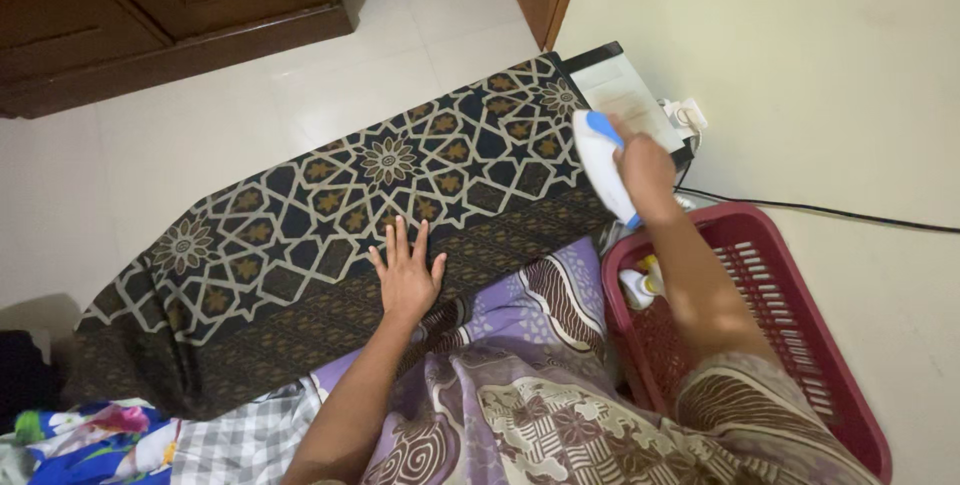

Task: The person irons a patterned cloth on an ironing board, repeatedly smoothing it with an iron and occasionally spraying it with a liquid from a bottle. The person folds the cloth multiple times while continuing to iron it.

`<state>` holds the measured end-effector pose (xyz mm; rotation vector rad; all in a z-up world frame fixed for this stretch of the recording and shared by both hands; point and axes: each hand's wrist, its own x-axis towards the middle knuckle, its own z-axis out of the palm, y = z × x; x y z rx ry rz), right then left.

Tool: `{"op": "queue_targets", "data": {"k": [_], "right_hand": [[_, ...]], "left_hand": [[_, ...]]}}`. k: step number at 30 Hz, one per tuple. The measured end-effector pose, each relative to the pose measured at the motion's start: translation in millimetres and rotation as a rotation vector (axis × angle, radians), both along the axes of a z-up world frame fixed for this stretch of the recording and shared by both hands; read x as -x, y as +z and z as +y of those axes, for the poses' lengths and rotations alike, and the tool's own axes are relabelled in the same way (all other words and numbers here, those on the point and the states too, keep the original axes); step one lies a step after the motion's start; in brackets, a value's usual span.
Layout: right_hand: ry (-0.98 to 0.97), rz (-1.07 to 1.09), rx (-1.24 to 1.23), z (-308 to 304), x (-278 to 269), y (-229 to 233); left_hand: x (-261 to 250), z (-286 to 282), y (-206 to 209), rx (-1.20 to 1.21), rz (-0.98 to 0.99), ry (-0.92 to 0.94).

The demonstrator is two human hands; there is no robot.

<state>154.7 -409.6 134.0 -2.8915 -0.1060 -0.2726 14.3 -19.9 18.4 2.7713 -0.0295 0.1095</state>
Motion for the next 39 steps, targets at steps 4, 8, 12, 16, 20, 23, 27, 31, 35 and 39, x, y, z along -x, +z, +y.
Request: {"op": "queue_targets", "data": {"k": [4, 8, 12, 16, 20, 23, 27, 31, 35, 39], "right_hand": [[-0.003, 0.048, -0.130, 0, -15, 4], [0.149, 0.345, -0.230, 47, 21, -3], [0.501, 0.271, 0.039, 121, 69, -6], [0.450, 0.159, 0.148, 138, 49, -10], [0.267, 0.068, 0.270, 111, -52, -43], [-0.090, 0.101, -0.014, 77, -133, -49], [-0.191, 0.028, -0.024, 45, -169, -37], [-0.124, 0.075, -0.154, 44, -160, -31], [0.104, 0.242, -0.075, 69, -97, -31], [0.325, 0.486, -0.114, 115, 20, -24]], "left_hand": [[1, 0, 1, 0.005, 0.009, 0.005], [1, 1, -1, 0.028, -0.009, 0.010], [2, 1, -7, 0.105, -0.090, 0.038], [1, 1, -9, 0.007, -0.045, 0.036], [1, 0, -6, -0.006, 0.032, 0.036], [2, 0, -5, 0.012, 0.004, 0.030], [2, 0, -4, 0.011, 0.029, 0.037], [1, 1, -1, 0.000, 0.018, 0.020], [4, 0, -4, 0.066, 0.005, 0.033], [3, 10, -13, 0.306, -0.132, 0.091]]}}
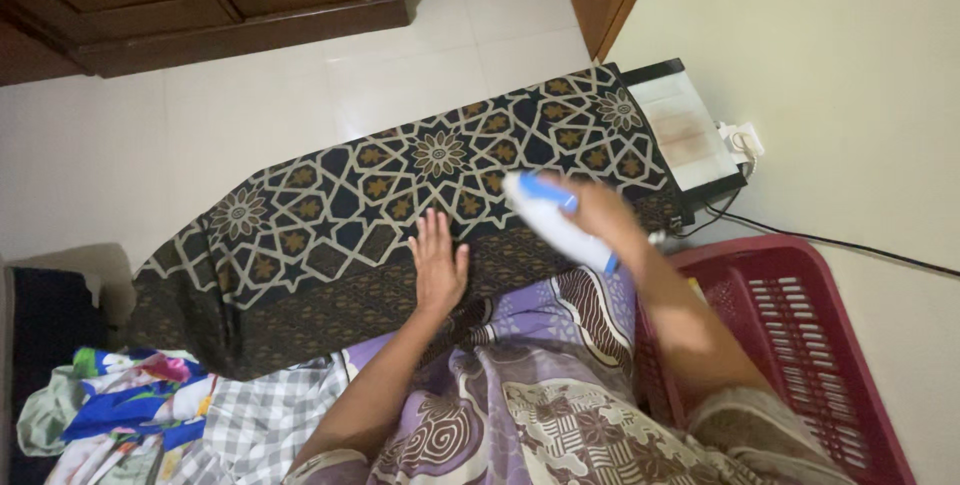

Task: The person irons a patterned cloth on an ironing board, repeatedly smoothing it with an iron and occasionally spraying it with a liquid from a bottle. The person folds the cloth multiple times while continuing to iron it.

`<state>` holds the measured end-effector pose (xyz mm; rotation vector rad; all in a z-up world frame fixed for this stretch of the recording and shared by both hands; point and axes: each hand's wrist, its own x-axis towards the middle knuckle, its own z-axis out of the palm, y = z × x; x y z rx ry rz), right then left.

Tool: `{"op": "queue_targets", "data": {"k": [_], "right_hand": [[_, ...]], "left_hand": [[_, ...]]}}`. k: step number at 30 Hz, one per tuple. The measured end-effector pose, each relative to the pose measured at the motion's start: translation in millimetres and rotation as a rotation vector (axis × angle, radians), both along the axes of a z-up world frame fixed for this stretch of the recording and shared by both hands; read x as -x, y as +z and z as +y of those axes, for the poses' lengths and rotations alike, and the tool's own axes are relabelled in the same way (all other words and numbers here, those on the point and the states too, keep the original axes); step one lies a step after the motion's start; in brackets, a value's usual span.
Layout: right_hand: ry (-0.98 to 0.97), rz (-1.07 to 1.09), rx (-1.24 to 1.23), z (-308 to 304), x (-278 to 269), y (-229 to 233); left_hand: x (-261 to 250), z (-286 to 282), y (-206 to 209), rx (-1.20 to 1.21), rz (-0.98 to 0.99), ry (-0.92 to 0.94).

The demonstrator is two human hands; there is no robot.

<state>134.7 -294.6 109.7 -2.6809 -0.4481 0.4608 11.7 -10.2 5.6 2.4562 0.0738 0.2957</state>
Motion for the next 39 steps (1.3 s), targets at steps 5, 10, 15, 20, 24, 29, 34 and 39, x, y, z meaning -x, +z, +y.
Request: {"op": "queue_targets", "data": {"k": [5, 10, 15, 20, 24, 29, 34, 39], "right_hand": [[0.352, -0.188, 0.018, 29, 81, 27], [0.266, -0.186, 0.056, 54, 71, 38], [0.211, 0.157, -0.057, 54, -17, 40], [-0.413, 0.070, -0.144, -19, -196, -17], [-0.520, -0.360, -0.114, -83, -277, -90], [-0.786, -0.236, -0.112, -86, -307, -111], [-0.810, -0.117, -0.155, -81, -316, -106], [-0.863, -0.223, -0.058, -92, -338, -119]], "left_hand": [[3, 12, -14, 0.432, -0.257, 0.134], [-5, 37, -11, 0.561, -0.230, 0.263], [-29, 74, -2, -0.039, 0.024, 0.166], [-49, 83, -4, -0.199, 0.088, 0.140], [-54, 80, -6, -0.251, 0.122, 0.170], [-53, 77, -2, -0.260, 0.153, 0.180], [-52, 76, 4, -0.257, 0.169, 0.179], [-54, 75, 6, -0.269, 0.196, 0.188]]}}
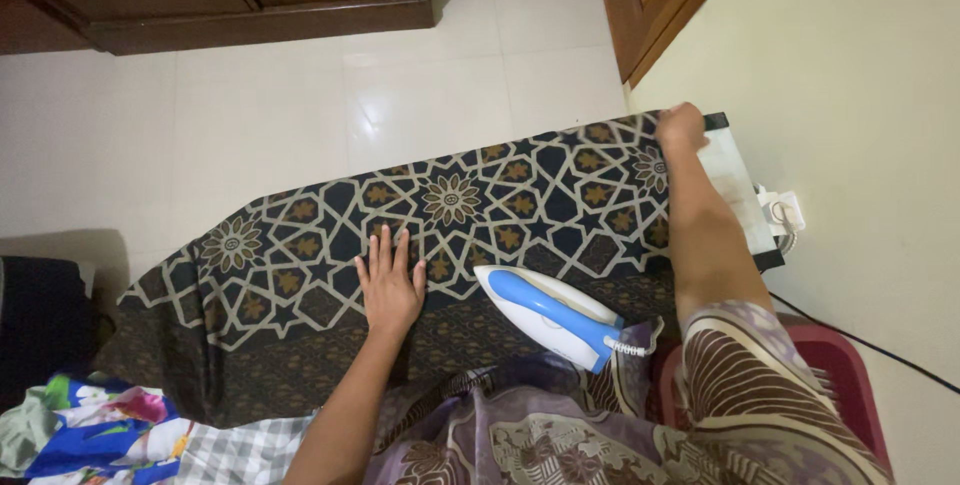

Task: The person irons a patterned cloth on an ironing board, repeatedly smoothing it with an iron and occasionally spraying it with a liquid from a bottle. The person folds the cloth multiple times while continuing to iron it.

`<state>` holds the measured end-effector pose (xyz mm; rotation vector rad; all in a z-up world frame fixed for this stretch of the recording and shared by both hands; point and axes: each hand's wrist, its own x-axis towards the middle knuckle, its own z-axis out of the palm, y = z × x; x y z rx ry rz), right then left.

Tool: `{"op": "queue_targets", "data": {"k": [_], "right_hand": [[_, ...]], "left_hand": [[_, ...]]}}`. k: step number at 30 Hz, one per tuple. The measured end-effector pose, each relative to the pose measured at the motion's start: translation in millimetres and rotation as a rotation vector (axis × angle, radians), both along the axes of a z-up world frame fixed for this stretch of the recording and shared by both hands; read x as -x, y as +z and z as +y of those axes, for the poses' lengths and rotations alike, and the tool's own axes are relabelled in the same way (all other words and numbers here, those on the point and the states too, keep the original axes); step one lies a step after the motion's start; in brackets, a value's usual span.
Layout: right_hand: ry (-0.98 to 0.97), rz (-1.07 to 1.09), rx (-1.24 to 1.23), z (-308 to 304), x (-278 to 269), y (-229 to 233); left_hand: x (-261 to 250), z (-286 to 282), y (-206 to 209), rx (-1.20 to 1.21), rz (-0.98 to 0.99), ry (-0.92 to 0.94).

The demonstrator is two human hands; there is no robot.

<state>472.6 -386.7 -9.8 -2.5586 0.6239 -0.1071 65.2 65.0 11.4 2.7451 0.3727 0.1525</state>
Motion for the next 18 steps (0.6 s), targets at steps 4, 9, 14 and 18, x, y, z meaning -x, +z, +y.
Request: {"op": "queue_targets", "data": {"k": [4, 9, 14, 18], "right_hand": [[-0.025, -0.103, -0.075, -13, 19, 2], [0.329, -0.403, 0.069, 34, 68, 61], [0.876, 0.223, -0.134, 96, 219, 144], [1.337, 0.130, 0.132, 129, 342, 175]], "left_hand": [[-1, 1, -2, -0.012, 0.018, 0.004], [2, 1, -8, -0.027, 0.011, -0.009], [0, 3, -14, -0.031, -0.037, -0.025], [2, 7, -20, 0.039, -0.146, -0.028]]}}
